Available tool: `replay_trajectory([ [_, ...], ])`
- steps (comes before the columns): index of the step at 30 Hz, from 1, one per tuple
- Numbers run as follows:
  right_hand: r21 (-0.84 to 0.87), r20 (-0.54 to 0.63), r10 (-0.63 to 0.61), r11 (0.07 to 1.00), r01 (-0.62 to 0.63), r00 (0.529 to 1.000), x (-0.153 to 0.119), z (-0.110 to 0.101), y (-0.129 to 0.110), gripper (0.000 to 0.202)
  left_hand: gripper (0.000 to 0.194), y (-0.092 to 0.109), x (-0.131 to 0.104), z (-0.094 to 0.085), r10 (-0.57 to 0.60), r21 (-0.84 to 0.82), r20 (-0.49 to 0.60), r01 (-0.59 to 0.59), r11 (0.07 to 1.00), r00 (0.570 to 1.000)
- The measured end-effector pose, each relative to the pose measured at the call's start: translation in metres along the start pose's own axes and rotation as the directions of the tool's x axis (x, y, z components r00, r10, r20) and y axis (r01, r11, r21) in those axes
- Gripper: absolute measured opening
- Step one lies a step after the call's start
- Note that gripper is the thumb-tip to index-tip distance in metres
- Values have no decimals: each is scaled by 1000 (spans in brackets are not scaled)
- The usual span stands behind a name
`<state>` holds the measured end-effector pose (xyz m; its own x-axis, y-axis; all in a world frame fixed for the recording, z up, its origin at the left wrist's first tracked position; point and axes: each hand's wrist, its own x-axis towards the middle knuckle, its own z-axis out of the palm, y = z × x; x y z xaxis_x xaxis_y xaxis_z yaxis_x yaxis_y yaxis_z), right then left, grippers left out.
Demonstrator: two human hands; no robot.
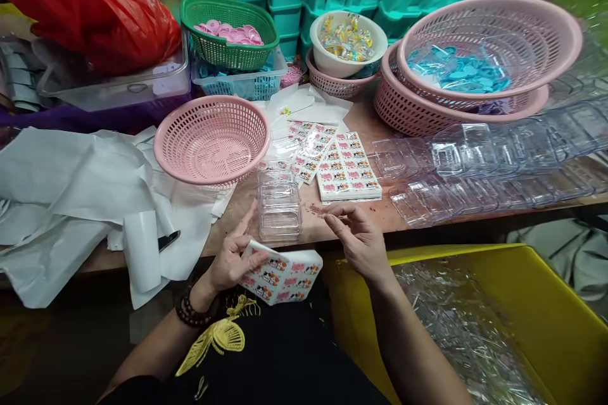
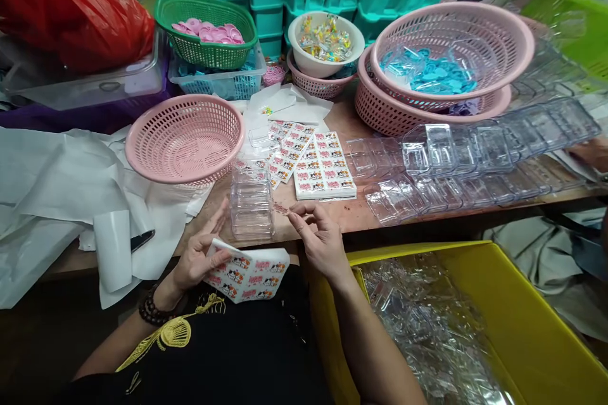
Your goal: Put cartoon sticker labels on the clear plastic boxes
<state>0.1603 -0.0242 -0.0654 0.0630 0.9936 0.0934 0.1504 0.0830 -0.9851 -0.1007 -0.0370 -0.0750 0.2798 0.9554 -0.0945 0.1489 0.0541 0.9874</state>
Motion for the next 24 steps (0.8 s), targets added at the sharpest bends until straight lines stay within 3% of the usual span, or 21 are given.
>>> replay_trajectory([
  [4, -84, 164, 20, 996, -6, 986, 3, 13, -12, 27, 16, -4, -21, -12, 229, 141, 132, -247, 959, 964],
  [9, -124, 332, 91, 991, -53, 939, 11, 37, -15, 27, 14, -7, -26, -20, 260, 229, 116, -280, 932, 959],
  [24, -329, 356, 116, 944, 9, 927, 23, 48, -18, 24, 14, -13, -18, -23, 325, 284, 136, -352, 892, 936],
])
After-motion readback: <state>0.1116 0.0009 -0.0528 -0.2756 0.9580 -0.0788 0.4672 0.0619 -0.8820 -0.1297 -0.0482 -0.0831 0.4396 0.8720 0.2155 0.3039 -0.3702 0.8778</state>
